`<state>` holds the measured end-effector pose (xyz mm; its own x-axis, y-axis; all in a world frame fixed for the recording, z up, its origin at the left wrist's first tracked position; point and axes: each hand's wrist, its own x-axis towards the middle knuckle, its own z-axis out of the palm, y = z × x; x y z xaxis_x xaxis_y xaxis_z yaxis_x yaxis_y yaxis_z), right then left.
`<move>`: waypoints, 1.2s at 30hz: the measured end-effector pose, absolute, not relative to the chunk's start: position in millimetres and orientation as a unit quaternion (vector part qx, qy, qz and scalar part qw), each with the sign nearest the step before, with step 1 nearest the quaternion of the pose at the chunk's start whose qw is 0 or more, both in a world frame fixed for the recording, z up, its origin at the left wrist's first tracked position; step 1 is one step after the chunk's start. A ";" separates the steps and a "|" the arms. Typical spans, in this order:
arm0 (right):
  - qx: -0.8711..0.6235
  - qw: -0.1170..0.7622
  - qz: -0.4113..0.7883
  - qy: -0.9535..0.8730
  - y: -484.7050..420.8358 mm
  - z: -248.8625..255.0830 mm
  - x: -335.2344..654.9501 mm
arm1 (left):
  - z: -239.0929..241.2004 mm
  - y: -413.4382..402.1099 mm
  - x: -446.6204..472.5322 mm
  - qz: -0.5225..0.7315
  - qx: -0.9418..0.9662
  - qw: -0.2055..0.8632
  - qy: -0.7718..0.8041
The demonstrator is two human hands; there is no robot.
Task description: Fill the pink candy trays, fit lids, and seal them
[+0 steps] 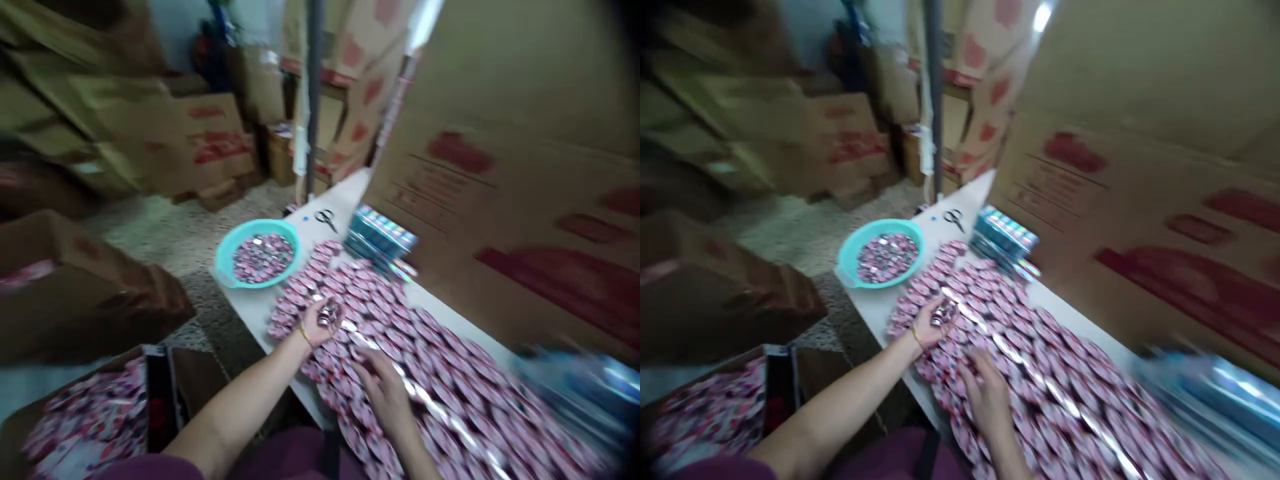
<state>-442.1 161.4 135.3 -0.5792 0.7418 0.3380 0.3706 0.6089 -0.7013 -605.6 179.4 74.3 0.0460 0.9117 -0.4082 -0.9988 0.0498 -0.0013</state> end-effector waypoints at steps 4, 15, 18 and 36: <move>-0.400 0.298 0.244 -0.832 160.6 142.8 -385.2 | 73.4 181.3 -520.7 0.579 -0.103 0.788 0.181; -0.476 0.317 0.246 -0.783 146.5 100.9 -160.6 | 67.7 164.1 -263.8 0.454 -0.124 0.833 0.291; -0.513 0.395 0.299 -0.701 150.5 97.4 -83.2 | 66.9 157.8 -210.3 0.428 -0.114 0.844 0.303; -0.768 0.060 0.144 -0.621 310.3 60.9 71.0 | 79.3 185.6 -154.5 0.380 -0.017 0.875 0.299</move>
<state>71.0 310.3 60.9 0.1865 0.9714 -0.1469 0.9366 -0.2209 -0.2721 -154.5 185.6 79.3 0.5325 0.6553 -0.5357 -0.6752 0.7106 0.1979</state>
